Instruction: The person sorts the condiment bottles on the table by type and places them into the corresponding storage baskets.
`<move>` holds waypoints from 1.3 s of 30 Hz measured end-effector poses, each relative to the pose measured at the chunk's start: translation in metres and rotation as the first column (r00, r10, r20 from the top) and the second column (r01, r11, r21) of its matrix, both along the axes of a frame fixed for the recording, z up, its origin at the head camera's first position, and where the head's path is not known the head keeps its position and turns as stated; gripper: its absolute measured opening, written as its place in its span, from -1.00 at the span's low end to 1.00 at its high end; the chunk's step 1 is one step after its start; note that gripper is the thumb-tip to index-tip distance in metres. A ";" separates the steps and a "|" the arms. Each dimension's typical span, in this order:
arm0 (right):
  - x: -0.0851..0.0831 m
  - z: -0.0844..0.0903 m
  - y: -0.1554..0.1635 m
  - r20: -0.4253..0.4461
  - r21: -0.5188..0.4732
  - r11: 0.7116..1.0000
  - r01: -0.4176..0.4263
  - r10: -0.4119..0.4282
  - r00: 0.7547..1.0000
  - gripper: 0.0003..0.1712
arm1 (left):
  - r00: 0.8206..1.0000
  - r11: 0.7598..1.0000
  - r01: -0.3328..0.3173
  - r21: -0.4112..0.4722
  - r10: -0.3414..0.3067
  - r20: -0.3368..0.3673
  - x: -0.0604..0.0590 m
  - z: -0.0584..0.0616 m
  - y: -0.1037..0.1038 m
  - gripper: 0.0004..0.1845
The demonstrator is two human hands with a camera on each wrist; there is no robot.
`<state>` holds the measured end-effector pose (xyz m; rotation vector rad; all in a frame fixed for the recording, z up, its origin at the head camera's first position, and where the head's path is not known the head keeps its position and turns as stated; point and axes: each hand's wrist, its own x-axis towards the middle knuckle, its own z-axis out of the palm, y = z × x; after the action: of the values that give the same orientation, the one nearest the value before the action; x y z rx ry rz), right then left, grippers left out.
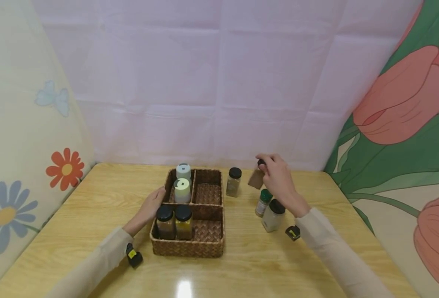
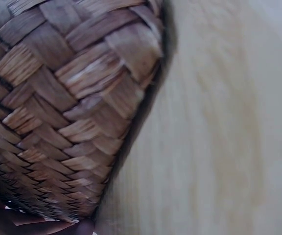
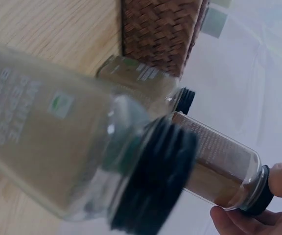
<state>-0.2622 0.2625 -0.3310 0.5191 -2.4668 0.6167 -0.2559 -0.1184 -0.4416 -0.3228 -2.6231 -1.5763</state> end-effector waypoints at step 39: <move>0.055 0.024 -0.052 0.121 0.071 0.924 -0.377 0.367 0.922 -0.23 | 1.000 1.000 0.006 -0.002 -0.006 -0.019 0.001 0.002 0.000 -0.43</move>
<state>-0.2071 0.2106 -0.3068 1.0350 -2.5222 0.6923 -0.2549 -0.1182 -0.4392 -0.3441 -2.6116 -1.5648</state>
